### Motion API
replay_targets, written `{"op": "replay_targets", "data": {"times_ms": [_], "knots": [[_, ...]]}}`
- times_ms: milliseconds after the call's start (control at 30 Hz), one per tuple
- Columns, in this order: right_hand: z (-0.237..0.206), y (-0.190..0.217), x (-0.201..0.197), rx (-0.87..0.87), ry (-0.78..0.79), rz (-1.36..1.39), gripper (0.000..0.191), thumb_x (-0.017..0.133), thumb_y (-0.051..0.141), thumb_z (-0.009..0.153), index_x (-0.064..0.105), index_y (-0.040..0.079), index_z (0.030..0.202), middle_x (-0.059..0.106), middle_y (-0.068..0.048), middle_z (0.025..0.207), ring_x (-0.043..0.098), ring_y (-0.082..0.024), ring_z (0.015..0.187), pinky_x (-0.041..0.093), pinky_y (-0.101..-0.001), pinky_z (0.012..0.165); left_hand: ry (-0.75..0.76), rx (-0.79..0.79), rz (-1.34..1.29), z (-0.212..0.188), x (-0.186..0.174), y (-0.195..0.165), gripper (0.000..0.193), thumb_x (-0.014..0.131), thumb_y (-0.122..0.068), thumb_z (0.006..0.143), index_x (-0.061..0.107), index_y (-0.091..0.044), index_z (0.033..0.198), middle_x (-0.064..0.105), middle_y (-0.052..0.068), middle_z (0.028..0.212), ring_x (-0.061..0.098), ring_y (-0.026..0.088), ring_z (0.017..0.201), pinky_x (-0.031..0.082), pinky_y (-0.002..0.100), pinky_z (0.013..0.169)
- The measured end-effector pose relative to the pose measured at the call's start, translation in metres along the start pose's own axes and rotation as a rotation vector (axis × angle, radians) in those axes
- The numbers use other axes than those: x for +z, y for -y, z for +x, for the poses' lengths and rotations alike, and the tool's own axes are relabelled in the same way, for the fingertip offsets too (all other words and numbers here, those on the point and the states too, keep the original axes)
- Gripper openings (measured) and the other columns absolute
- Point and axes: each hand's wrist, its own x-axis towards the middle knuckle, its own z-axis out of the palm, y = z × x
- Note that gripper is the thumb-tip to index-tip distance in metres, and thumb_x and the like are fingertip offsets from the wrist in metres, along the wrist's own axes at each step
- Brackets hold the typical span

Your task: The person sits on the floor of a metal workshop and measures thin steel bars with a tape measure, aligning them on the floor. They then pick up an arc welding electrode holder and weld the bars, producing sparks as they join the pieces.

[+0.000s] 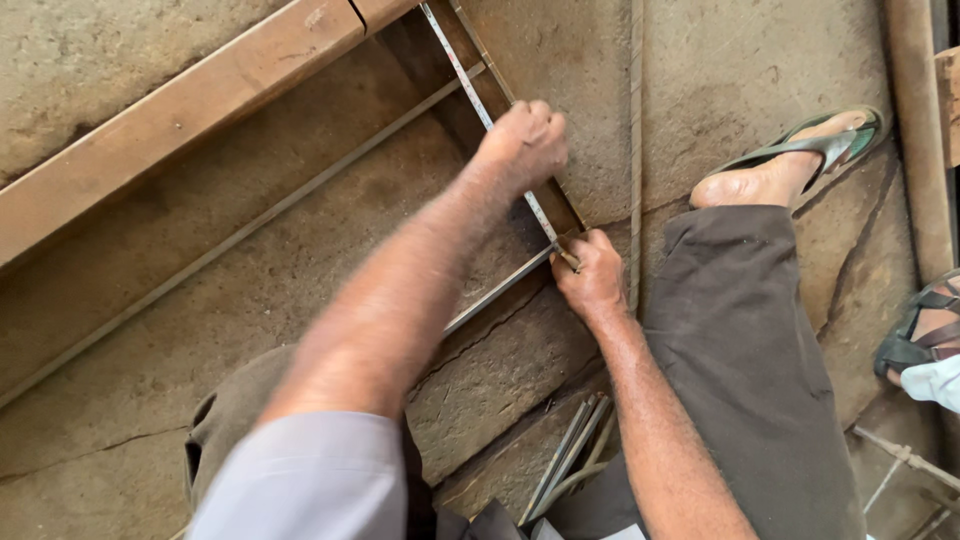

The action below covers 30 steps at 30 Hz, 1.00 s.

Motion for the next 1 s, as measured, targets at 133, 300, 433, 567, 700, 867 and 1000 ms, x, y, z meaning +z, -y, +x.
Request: {"op": "replay_targets", "data": {"times_ms": [133, 300, 433, 567, 700, 867, 1000], "knots": [[0.000, -0.003, 0.001, 0.009, -0.005, 0.042, 0.026, 0.079, 0.014, 0.081, 0.078, 0.004, 0.106, 0.068, -0.015, 0.099, 0.069, -0.034, 0.091, 0.056, -0.0431, 0.079, 0.347, -0.216, -0.154, -0.026, -0.022, 0.036, 0.014, 0.066, -0.008, 0.100, 0.079, -0.009, 0.101, 0.072, 0.013, 0.105, 0.071, 0.025, 0.099, 0.062, 0.038, 0.078], [-0.001, -0.003, 0.003, 0.009, 0.005, 0.086, 0.026, 0.078, 0.014, 0.082, 0.078, 0.004, 0.106, 0.069, -0.015, 0.098, 0.070, -0.033, 0.092, 0.056, -0.0423, 0.081, 0.209, -0.654, -0.212, -0.121, -0.027, 0.087, 0.021, 0.072, -0.016, 0.084, 0.072, -0.003, 0.100, 0.065, 0.018, 0.106, 0.066, 0.030, 0.098, 0.059, 0.040, 0.076], [-0.001, -0.001, 0.003, 0.029, 0.031, 0.071, 0.027, 0.077, 0.014, 0.082, 0.078, 0.004, 0.107, 0.069, -0.016, 0.100, 0.070, -0.034, 0.093, 0.056, -0.0426, 0.082, 0.106, -0.642, -0.245, -0.159, -0.008, 0.086, 0.018, 0.072, -0.015, 0.081, 0.072, -0.005, 0.097, 0.067, 0.016, 0.106, 0.067, 0.034, 0.099, 0.056, 0.043, 0.085], [0.000, 0.000, 0.002, 0.019, 0.021, 0.060, 0.026, 0.078, 0.015, 0.083, 0.078, 0.003, 0.106, 0.069, -0.016, 0.101, 0.069, -0.034, 0.094, 0.056, -0.0428, 0.082, 0.024, -0.639, -0.256, -0.165, 0.009, 0.084, 0.011, 0.069, -0.012, 0.082, 0.072, -0.008, 0.091, 0.068, 0.013, 0.103, 0.067, 0.033, 0.100, 0.057, 0.043, 0.084], [0.001, 0.001, 0.001, 0.038, 0.037, 0.065, 0.026, 0.078, 0.015, 0.083, 0.078, 0.004, 0.107, 0.069, -0.016, 0.101, 0.069, -0.033, 0.094, 0.056, -0.0422, 0.083, -0.027, -0.617, -0.241, -0.167, 0.018, 0.088, 0.008, 0.068, -0.011, 0.083, 0.072, -0.008, 0.089, 0.068, 0.012, 0.102, 0.068, 0.032, 0.099, 0.058, 0.044, 0.083], [0.001, 0.004, -0.001, 0.044, 0.054, 0.051, 0.027, 0.078, 0.015, 0.084, 0.078, 0.003, 0.108, 0.069, -0.016, 0.103, 0.070, -0.033, 0.095, 0.056, -0.0416, 0.083, -0.039, -0.619, -0.245, -0.169, 0.022, 0.087, 0.007, 0.067, -0.010, 0.082, 0.071, -0.007, 0.087, 0.067, 0.012, 0.099, 0.068, 0.031, 0.097, 0.058, 0.044, 0.082], [0.001, 0.005, -0.002, 0.062, 0.062, 0.060, 0.028, 0.078, 0.016, 0.084, 0.078, 0.003, 0.108, 0.069, -0.016, 0.103, 0.070, -0.032, 0.095, 0.056, -0.0412, 0.083, -0.058, -0.620, -0.257, -0.170, 0.021, 0.087, 0.007, 0.069, -0.011, 0.082, 0.071, -0.007, 0.087, 0.067, 0.011, 0.100, 0.067, 0.031, 0.097, 0.058, 0.044, 0.081]]}}
